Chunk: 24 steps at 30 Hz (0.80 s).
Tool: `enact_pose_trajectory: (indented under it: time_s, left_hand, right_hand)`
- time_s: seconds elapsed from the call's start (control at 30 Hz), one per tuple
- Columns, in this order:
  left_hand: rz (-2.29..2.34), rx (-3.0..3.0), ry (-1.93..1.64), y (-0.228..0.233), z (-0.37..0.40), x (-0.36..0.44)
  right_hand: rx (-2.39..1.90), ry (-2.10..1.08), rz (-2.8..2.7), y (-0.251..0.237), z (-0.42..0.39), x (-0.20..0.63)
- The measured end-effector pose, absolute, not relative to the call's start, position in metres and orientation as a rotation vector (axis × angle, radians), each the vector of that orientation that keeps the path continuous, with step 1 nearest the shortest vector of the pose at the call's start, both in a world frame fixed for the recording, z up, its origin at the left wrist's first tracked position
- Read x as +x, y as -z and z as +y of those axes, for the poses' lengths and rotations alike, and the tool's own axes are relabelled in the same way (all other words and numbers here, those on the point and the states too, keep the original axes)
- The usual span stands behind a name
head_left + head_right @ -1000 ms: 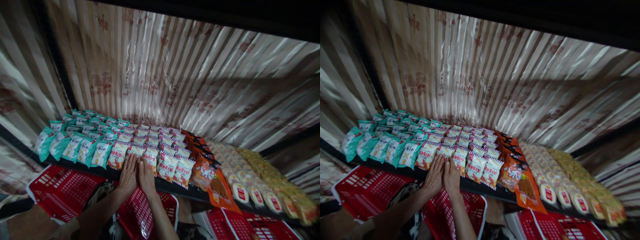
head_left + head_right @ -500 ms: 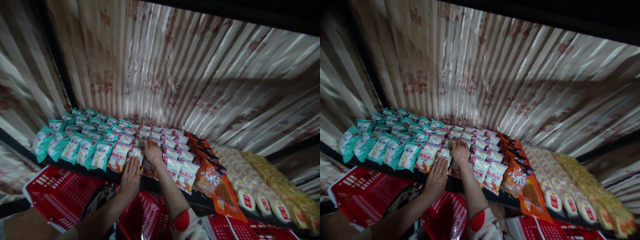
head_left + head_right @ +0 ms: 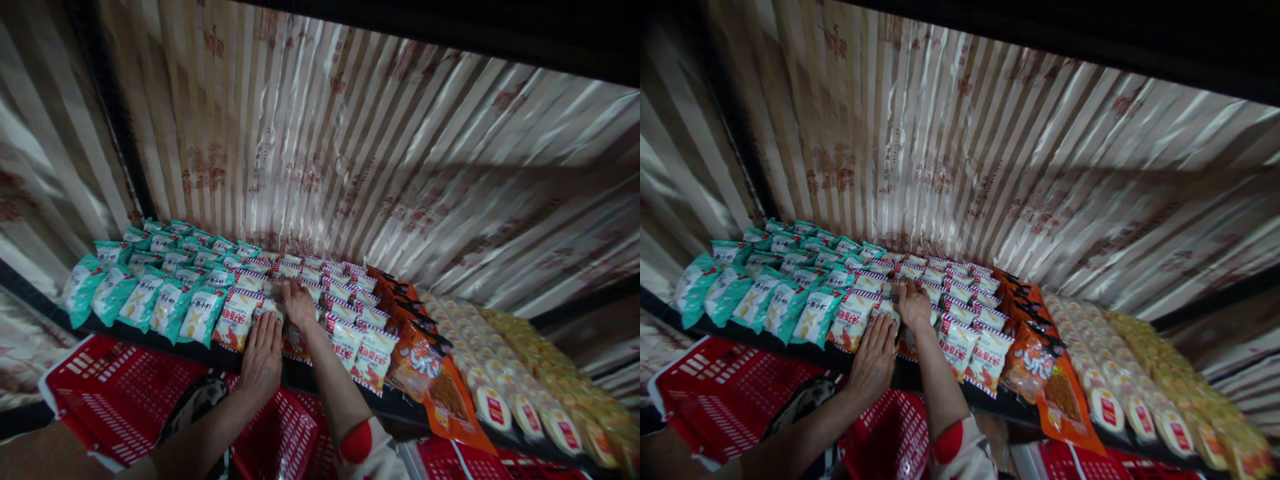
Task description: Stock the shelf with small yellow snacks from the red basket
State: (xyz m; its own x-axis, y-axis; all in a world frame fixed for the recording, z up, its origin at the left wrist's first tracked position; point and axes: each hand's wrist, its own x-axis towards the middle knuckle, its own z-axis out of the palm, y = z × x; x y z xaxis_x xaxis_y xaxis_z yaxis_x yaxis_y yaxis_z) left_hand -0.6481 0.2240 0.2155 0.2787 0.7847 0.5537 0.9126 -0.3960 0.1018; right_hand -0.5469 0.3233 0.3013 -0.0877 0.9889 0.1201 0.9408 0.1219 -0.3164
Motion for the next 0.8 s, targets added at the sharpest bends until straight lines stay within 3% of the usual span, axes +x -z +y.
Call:
enact_pose_trajectory:
  time_s: [0.47,0.8]
  left_hand:
    - [-1.641,-2.347,0.859,-0.238,0.266,-0.619]
    - [-1.698,-2.272,1.009,-0.228,0.269,-0.617]
  right_hand:
    - [-1.756,-0.376,-2.199,-0.307,0.333,-0.531]
    - [-2.177,-0.098,-1.917,-0.323,0.370,-0.524]
